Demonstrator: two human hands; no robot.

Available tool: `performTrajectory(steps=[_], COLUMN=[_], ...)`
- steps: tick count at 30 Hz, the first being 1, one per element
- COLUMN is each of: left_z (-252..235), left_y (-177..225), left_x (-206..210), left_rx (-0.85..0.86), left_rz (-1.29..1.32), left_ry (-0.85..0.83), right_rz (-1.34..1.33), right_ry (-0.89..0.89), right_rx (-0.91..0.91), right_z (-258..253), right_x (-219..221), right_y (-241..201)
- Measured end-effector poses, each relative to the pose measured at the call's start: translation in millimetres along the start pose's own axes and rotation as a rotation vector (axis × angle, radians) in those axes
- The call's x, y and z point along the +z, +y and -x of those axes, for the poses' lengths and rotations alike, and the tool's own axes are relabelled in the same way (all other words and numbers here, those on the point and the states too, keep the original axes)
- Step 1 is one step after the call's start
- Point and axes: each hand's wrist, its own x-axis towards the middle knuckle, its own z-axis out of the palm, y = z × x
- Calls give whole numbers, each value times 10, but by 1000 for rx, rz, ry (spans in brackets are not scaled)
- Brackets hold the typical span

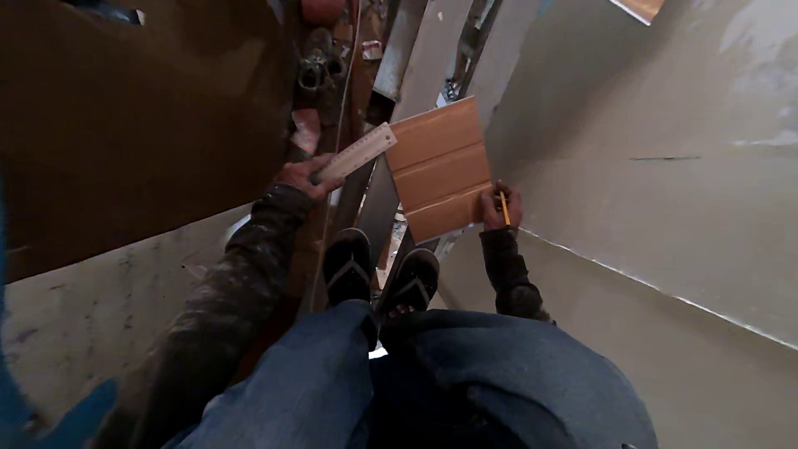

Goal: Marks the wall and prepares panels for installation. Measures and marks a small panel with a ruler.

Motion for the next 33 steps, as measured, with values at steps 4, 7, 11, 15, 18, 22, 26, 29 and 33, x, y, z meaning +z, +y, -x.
performTrajectory(steps=[4,7,11,15,18,22,26,29,33], left_z=[-10,5,-10,-78,-126,-165,-193,-216,-214], left_y=[-71,-17,24,11,93,157,105,54,75], left_x=[29,-18,2,88,50,-6,19,51,37], left_rx=[59,28,-9,28,-22,-74,-53,-38,-2], left_rz=[-20,-29,-87,-172,-217,-254,-267,-259,-261], left_ry=[18,0,-67,-110,-145,-183,-165,-160,-159], right_rz=[37,30,27,24,17,21,31,19,49], right_ry=[2,-4,-8,4,4,3,-14,-15,-14], right_rx=[-43,-37,-23,-37,-38,-10,7,-16,-51], right_z=[44,74,102,103,99,109,107,93,88], right_x=[18,35,23,25,31,23,9,18,8], right_y=[49,73,60,108,141,101,85,137,111])
